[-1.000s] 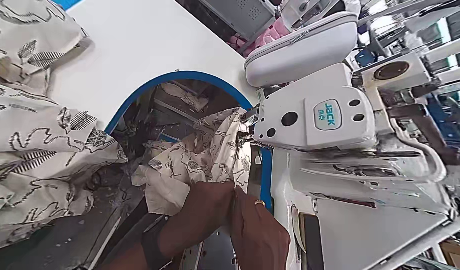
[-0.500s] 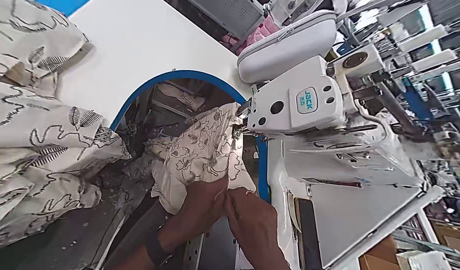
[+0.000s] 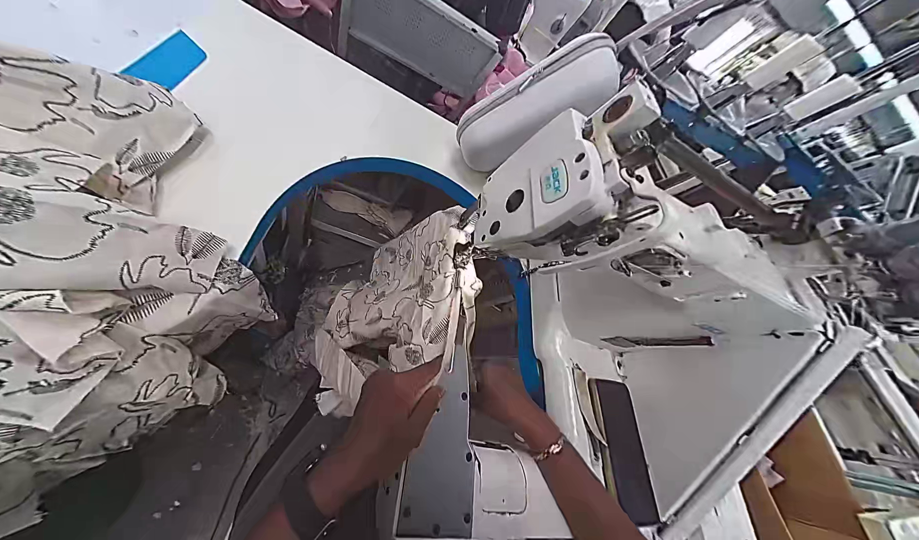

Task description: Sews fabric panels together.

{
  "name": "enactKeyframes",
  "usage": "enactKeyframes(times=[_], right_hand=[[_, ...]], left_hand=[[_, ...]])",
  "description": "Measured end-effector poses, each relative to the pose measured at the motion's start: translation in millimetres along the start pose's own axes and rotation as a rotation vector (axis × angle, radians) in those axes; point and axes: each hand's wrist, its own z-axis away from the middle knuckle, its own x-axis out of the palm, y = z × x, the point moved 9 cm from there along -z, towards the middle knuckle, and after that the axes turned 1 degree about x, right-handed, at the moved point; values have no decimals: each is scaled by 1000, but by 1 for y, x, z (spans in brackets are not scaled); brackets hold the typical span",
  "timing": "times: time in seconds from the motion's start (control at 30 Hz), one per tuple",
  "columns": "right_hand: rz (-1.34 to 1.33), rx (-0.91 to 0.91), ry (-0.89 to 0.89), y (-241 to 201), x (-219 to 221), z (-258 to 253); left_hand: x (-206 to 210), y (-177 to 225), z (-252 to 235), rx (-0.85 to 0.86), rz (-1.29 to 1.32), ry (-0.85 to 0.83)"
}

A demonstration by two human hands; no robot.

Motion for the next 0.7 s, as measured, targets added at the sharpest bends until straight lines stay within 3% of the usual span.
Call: enactKeyframes(times=[0.03, 0.1, 0.17, 0.27, 0.47, 0.7], right_hand=[[-96, -195, 98, 1, -8, 3], [-245, -558, 401, -17, -38, 64], [-244, -696, 492, -59, -41, 143], [-149, -631, 476, -106, -19, 167], [6, -442, 505, -108, -47, 160], [192, -364, 559, -114, -57, 137]], left_hand=[[-3, 2, 0, 34, -22, 31], [-6, 7, 4, 117, -38, 74], [-1, 11, 6, 166, -25, 93], [2, 10, 0, 203, -38, 149], [-1, 0, -28, 188, 69, 250], [-5, 16, -29, 222, -111, 187]])
